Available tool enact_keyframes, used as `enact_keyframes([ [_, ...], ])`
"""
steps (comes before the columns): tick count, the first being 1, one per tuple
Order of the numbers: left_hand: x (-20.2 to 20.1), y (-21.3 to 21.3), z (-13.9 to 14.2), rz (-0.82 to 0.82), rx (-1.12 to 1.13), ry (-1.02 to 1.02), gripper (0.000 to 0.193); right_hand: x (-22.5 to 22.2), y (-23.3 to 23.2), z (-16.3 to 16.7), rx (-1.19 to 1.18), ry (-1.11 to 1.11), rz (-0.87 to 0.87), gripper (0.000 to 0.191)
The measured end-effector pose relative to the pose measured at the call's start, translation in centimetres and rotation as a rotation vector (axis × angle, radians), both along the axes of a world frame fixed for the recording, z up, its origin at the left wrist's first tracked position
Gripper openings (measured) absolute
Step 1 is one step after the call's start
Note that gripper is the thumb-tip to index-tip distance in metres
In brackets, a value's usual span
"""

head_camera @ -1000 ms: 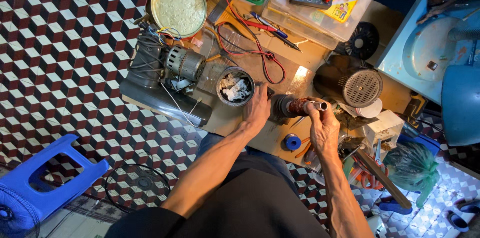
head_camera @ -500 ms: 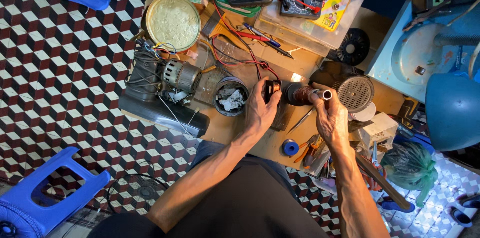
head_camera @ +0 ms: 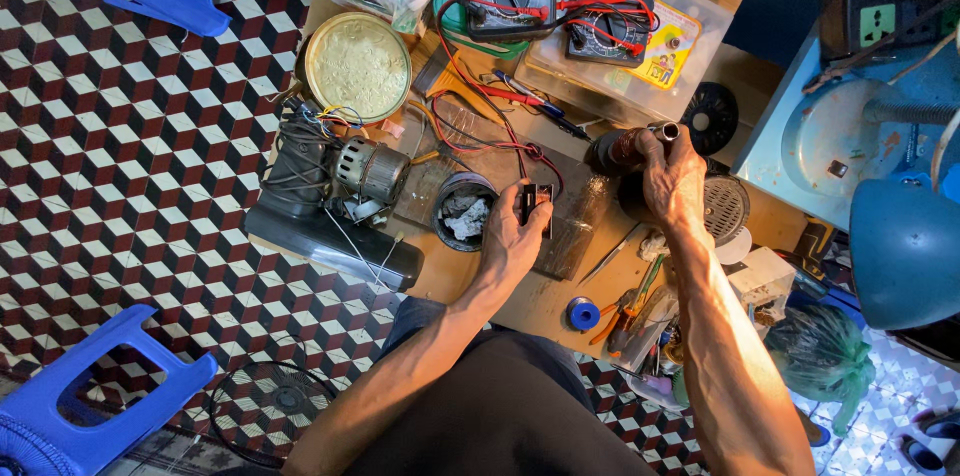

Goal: The person disassembles a small electric motor, inspects the internal windings and rotor, and reassembles the components. They use a screwdriver to remove screws and handle wires and motor parts on a cluttered workbench.

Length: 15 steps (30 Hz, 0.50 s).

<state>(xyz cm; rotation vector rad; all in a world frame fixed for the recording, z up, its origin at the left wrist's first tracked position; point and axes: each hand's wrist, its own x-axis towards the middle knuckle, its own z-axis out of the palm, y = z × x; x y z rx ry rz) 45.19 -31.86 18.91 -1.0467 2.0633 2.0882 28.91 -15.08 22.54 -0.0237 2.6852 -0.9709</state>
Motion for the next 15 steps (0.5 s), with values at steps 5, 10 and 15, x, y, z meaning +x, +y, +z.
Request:
enact_keyframes([
  [5, -0.1, 0.2, 0.7, -0.081, 0.093, -0.076, 0.056, -1.7, 0.2, -0.6, 0.026, -0.069, -0.012, 0.041],
  [10, -0.4, 0.5, 0.9, -0.142, 0.031, -0.082, 0.055, -3.1, 1.3, -2.4, 0.014, -0.115, 0.008, 0.036],
  [15, -0.1, 0.6, -0.3, -0.136, 0.093, -0.120, 0.057, -4.9, 3.1, -6.6, -0.160, -0.039, 0.072, 0.036],
])
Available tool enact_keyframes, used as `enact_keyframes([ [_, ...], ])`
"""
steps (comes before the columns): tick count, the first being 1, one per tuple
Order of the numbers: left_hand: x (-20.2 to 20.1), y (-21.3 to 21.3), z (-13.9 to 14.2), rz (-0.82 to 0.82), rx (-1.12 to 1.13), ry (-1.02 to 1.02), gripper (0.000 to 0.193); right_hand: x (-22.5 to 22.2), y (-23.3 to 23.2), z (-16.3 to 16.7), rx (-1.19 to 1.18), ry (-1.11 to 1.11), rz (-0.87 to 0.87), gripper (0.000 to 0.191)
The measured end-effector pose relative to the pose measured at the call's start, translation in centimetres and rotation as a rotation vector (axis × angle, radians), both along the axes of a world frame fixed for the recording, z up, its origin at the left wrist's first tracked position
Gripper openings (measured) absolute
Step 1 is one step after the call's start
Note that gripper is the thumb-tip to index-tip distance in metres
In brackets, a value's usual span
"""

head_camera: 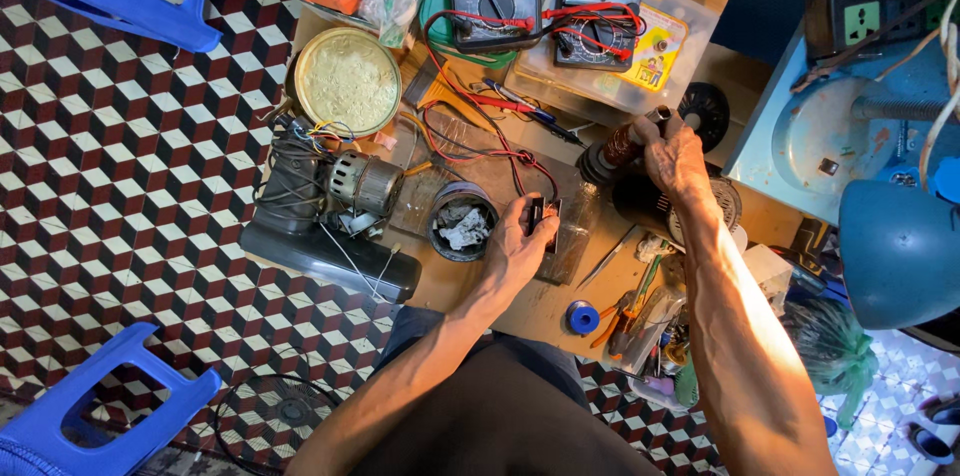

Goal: The person disassembles a small electric motor, inspects the internal windings and rotor, and reassembles the components. They use a screwdriver to remove screws and handle wires and motor parts on a cluttered workbench.

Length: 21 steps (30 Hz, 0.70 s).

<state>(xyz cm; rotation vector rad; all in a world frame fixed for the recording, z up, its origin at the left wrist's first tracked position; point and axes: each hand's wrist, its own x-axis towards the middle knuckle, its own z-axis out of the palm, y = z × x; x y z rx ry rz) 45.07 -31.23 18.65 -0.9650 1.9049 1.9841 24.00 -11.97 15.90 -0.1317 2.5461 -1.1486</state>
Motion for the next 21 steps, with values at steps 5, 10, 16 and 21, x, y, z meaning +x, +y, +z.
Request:
enact_keyframes([
  [5, 0.6, 0.3, -1.1, 0.098, 0.197, 0.096, 0.056, 1.6, -0.1, -2.8, -0.295, 0.022, -0.103, 0.034],
  [10, 0.8, 0.2, -1.4, 0.067, 0.223, 0.080, 0.055, 3.8, -3.1, -1.7, -0.119, 0.062, -0.395, 0.039],
  [16, 0.8, -0.3, -1.1, 0.034, 0.182, 0.051, 0.056, 3.6, -4.0, 1.2, 0.014, 0.074, -0.368, 0.037],
  [21, 1.0, -0.8, -0.8, 0.008, 0.189, -0.010, 0.055, 3.2, -3.8, 1.2, 0.015, -0.050, -0.326, 0.042],
])
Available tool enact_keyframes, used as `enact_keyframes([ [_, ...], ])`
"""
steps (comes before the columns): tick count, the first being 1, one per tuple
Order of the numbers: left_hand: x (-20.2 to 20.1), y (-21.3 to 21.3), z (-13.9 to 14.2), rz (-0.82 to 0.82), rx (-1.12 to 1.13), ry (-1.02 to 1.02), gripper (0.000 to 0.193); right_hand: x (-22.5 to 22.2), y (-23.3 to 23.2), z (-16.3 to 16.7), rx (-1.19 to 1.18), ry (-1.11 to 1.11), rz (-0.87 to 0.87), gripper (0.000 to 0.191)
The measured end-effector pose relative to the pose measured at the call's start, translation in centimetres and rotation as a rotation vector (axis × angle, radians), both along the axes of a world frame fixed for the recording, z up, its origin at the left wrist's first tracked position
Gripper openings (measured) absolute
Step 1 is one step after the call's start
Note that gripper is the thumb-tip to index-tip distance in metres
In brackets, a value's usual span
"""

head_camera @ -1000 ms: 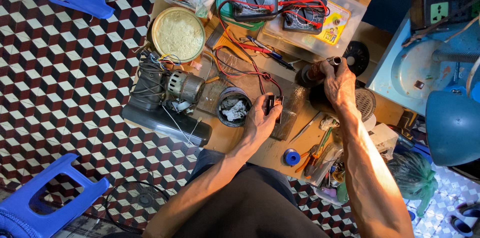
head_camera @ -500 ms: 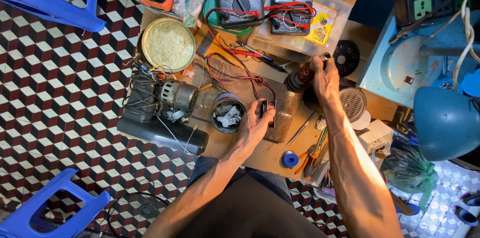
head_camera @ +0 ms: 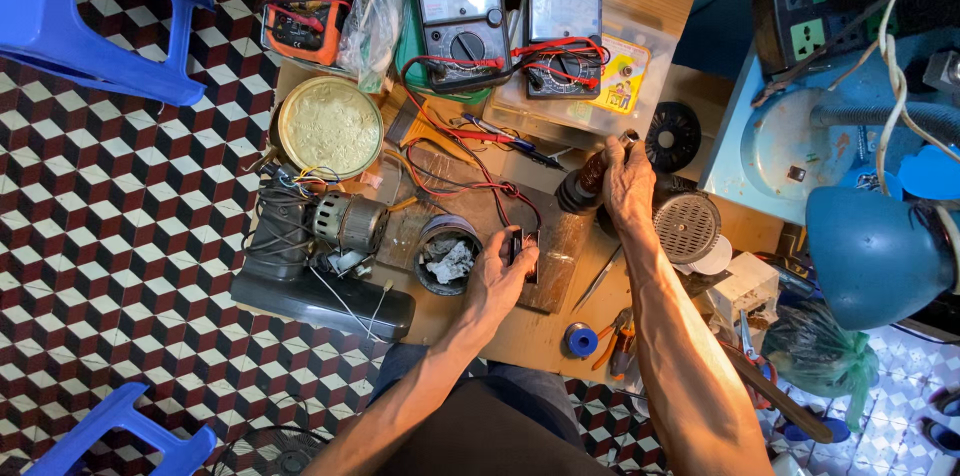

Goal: The person disassembles a small electric motor, inspects the internal windings and rotor, and reassembles the components. They use a screwdriver to remove screws and handle wires and motor parts on a cluttered workbench.

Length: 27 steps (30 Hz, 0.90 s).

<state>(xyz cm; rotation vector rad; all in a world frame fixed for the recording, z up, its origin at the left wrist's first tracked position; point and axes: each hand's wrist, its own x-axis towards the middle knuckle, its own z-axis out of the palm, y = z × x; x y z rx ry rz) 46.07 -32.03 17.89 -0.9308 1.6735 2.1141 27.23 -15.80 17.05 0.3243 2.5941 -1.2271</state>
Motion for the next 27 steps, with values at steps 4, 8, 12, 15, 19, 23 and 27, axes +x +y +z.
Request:
enact_keyframes([
  [4, -0.2, -0.1, -0.2, 0.015, -0.012, 0.011, 0.055, -0.3, 0.1, -0.3, -0.001, -0.049, -0.007, 0.043],
  [8, -0.5, 0.1, -0.4, 0.018, -0.030, 0.020, 0.056, -0.6, 0.0, -0.1, 0.025, -0.087, 0.007, 0.045],
  [12, -0.6, 0.0, -0.2, -0.023, -0.077, -0.019, 0.056, -0.6, -0.1, -0.1, -0.072, -0.073, 0.002, 0.047],
  [15, -0.9, -0.1, 0.4, -0.073, -0.150, -0.017, 0.058, -0.7, 0.0, -0.3, 0.046, -0.126, 0.005, 0.052],
  [19, -1.4, 0.0, 1.3, -0.029, -0.035, 0.006, 0.059, -1.2, 0.2, -0.3, 0.036, -0.122, 0.022, 0.054],
  [23, -1.6, -0.1, 1.8, -0.056, -0.060, -0.023, 0.058, -1.1, 0.3, 0.5, -0.025, -0.115, 0.044, 0.060],
  [27, -1.3, -0.6, 1.2, -0.014, -0.008, -0.024, 0.053, 1.6, 0.4, 2.2, -0.145, -0.043, -0.096, 0.066],
])
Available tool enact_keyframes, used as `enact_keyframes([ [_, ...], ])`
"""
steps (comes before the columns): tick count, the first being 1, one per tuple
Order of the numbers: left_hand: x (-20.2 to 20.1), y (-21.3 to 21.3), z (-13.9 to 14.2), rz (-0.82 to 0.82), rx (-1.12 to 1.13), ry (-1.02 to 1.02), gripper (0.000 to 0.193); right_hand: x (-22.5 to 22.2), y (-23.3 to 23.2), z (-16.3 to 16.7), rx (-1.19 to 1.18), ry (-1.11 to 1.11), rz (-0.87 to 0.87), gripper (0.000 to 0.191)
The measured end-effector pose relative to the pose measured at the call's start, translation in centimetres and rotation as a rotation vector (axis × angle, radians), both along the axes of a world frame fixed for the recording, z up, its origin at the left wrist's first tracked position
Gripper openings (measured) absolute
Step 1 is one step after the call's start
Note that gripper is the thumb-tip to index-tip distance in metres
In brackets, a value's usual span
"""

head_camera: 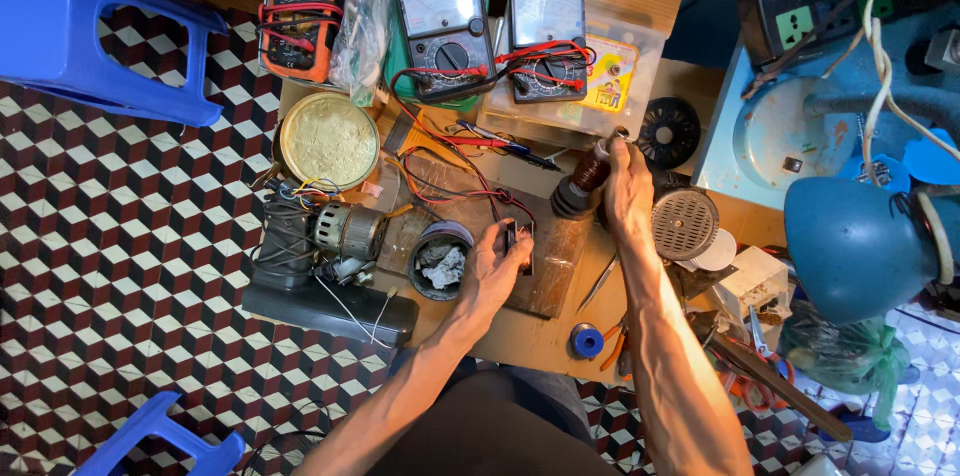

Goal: The person disassembles a small electric motor, inspects the internal windings and rotor, and reassembles the components. They use a screwdriver to remove screws and handle wires and motor parts on a cluttered workbench.

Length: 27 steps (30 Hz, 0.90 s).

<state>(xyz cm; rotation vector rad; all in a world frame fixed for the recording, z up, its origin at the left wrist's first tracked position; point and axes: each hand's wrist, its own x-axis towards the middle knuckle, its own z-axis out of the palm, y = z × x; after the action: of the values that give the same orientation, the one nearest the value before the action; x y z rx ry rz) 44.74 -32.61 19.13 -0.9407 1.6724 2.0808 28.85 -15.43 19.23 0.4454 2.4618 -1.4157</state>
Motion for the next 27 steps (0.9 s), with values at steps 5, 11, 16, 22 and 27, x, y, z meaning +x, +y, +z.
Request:
enact_keyframes([
  [5, 0.9, -0.4, 0.0, 0.072, 0.119, 0.065, 0.047, 7.3, 0.7, 2.5, 0.014, 0.041, -0.056, 0.064],
  [11, 2.4, -1.1, 3.3, 0.100, 0.099, 0.035, 0.037, 11.6, 1.5, 3.4, 0.005, 0.024, 0.016, 0.061],
  [16, 2.1, -1.6, 5.2, 0.183, 0.157, 0.006, 0.038, 11.3, 1.5, 2.2, 0.024, -0.062, 0.055, 0.061],
  [22, 3.7, -1.2, 5.9, 0.080, 0.141, 0.121, 0.042, 16.0, 3.5, 3.1, -0.097, -0.103, 0.095, 0.052],
  [27, 6.0, -0.2, 6.8, -0.011, 0.061, 0.088, 0.048, 18.7, 4.4, 3.9, -0.207, -0.205, 0.148, 0.048],
])
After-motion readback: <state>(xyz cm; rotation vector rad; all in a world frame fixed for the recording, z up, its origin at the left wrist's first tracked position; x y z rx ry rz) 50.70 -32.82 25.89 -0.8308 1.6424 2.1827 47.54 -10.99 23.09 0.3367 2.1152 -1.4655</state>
